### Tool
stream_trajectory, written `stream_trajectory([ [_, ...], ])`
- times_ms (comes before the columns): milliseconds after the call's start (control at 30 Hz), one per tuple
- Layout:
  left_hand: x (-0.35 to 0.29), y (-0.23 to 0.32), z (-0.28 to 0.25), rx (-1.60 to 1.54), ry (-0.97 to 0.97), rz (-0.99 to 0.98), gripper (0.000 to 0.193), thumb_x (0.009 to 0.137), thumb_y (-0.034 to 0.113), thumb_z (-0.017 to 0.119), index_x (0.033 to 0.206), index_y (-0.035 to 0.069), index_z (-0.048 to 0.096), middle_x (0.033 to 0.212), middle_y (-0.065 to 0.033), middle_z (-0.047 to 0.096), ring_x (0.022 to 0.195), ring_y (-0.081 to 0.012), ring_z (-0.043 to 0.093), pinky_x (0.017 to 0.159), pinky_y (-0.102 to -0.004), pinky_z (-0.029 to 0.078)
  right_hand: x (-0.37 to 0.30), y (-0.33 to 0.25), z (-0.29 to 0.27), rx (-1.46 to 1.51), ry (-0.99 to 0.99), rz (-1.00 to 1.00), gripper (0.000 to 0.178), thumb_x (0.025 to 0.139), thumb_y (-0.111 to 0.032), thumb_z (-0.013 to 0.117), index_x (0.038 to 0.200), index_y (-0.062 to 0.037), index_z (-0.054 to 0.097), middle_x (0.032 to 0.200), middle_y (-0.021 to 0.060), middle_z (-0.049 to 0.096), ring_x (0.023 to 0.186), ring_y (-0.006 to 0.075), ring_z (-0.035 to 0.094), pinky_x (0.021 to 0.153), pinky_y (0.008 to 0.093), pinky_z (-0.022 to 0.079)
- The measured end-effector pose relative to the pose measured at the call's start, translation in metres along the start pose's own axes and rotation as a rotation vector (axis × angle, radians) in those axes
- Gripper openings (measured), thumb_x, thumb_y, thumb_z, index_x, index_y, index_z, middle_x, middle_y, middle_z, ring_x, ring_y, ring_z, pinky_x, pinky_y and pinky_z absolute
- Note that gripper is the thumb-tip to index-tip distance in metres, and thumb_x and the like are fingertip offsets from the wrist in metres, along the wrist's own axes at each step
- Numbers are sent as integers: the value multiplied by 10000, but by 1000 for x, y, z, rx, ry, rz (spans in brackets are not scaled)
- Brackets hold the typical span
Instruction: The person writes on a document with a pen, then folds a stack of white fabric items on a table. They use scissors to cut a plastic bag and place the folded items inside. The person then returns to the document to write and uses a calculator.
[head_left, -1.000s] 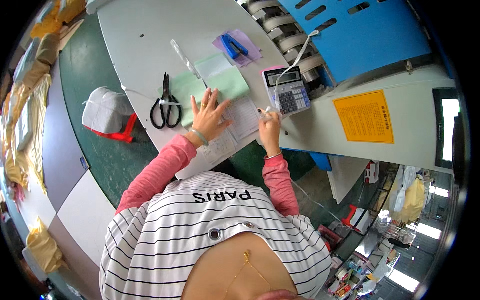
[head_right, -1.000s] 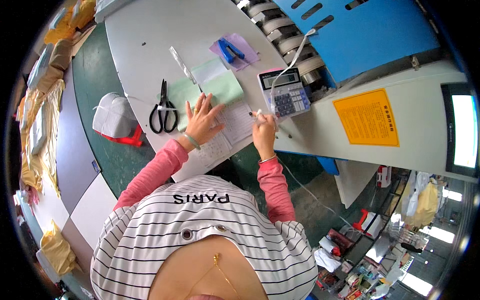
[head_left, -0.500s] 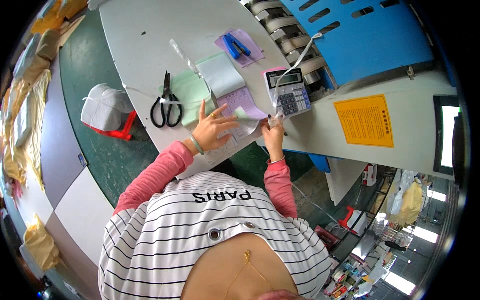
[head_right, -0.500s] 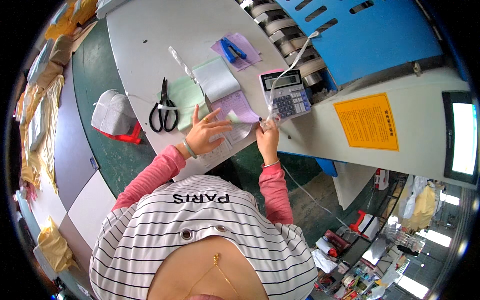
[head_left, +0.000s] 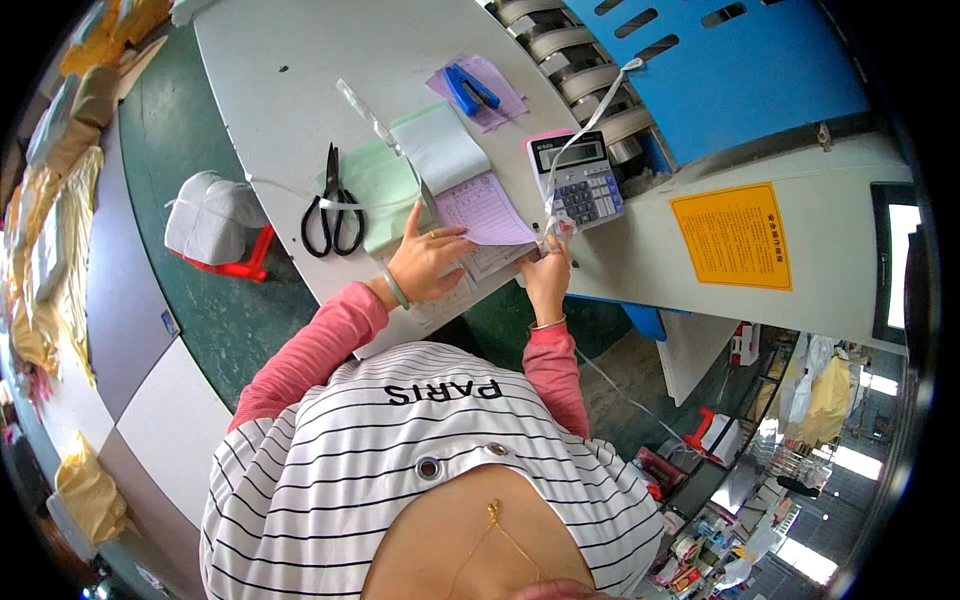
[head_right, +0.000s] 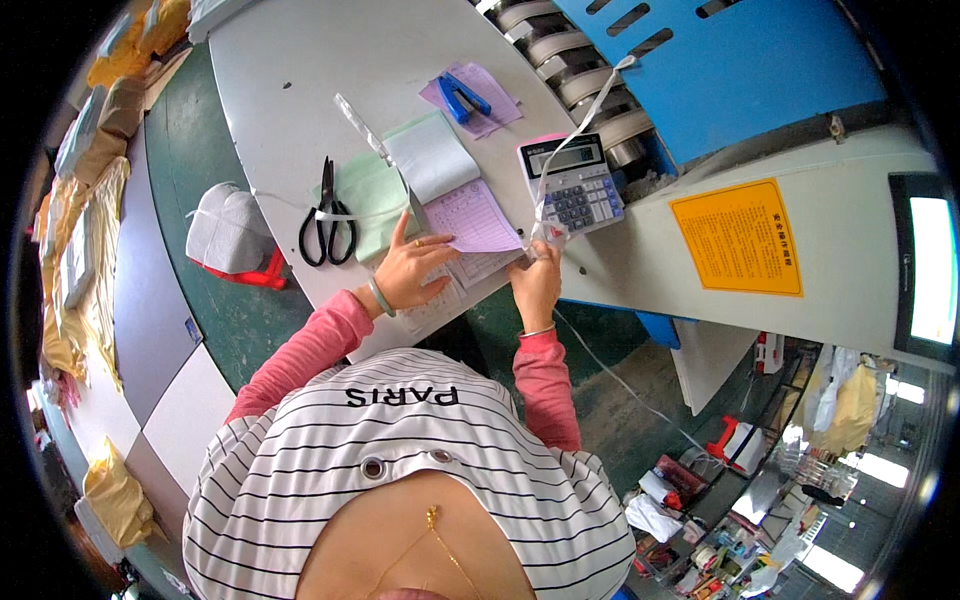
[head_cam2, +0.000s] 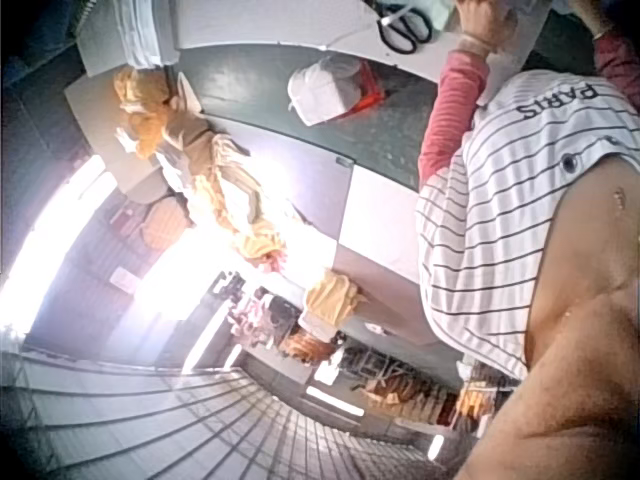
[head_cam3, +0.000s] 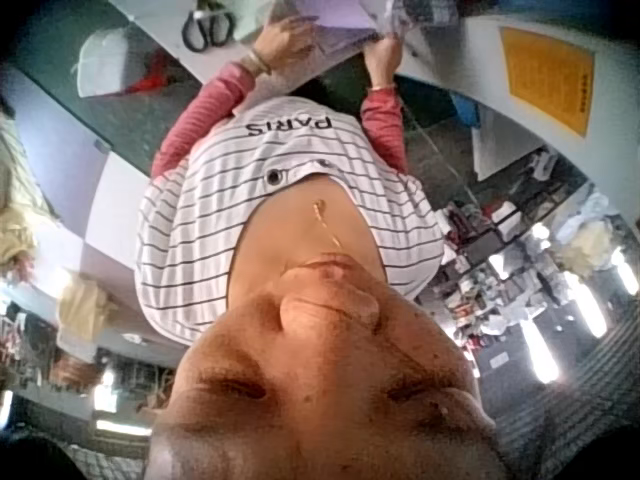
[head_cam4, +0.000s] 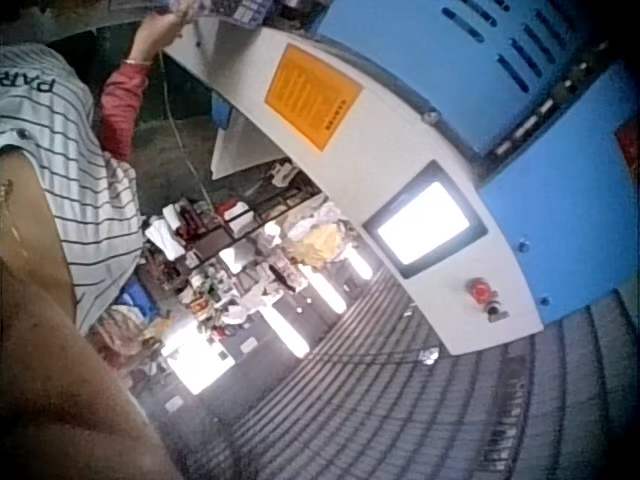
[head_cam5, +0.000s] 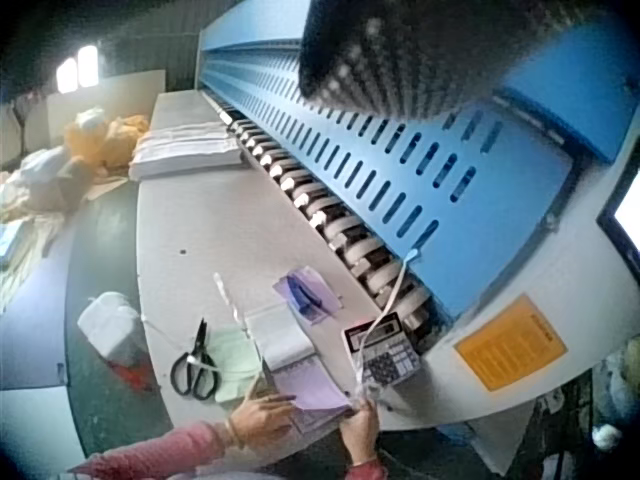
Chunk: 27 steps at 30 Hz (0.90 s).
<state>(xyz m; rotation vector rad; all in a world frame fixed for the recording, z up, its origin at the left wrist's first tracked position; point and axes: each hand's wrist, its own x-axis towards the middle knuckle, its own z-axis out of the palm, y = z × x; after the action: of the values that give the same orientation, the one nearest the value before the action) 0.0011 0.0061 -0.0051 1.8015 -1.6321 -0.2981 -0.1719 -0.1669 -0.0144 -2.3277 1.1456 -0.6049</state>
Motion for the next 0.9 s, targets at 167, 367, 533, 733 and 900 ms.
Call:
stream_trajectory([
  [167, 8, 5, -8, -32, 69, -43, 501, 730, 172, 669, 1220, 145, 569, 1146, -38, 648, 1195, -206, 540, 1103, -654, 40, 2, 25, 1, 55, -41, 21, 347, 726, -167, 726, 970, 35, 583, 921, 158, 608, 859, 318, 600, 769, 394, 463],
  [367, 20, -8, -24, -115, 145, -47, 391, 752, 167, 656, 1140, 183, 618, 1098, -22, 664, 1107, -204, 586, 1110, -632, 62, -8, 23, -11, 268, -51, 165, 232, 817, -156, 675, 922, 22, 571, 719, 95, 611, 596, 190, 554, 596, 325, 453],
  [533, 26, -3, -31, -55, -115, 67, 282, 752, 173, 654, 1033, 186, 671, 1050, -17, 681, 1058, -205, 608, 1128, -595, 77, -16, 21, -17, 599, -25, 208, 71, 841, -15, 622, 843, 2, 552, 704, 50, 604, 664, 136, 616, 626, 278, 474],
  [733, 21, -4, -13, 28, 6, 102, 346, 752, 111, 646, 1091, 179, 657, 1126, -21, 653, 1166, -206, 556, 1128, -599, 110, -19, 25, -22, 633, -66, 209, 89, 828, 3, 608, 827, -12, 520, 692, 60, 607, 616, 143, 610, 591, 277, 474],
  [900, 30, -20, -26, 199, 177, -147, 496, 735, 77, 626, 1219, 162, 564, 1338, -64, 500, 1333, -229, 379, 1120, -602, 144, -11, -5, -57, 935, -219, 414, 118, 824, -17, 608, 862, -59, 504, 716, 75, 634, 494, 38, 448, 445, 187, 318],
])
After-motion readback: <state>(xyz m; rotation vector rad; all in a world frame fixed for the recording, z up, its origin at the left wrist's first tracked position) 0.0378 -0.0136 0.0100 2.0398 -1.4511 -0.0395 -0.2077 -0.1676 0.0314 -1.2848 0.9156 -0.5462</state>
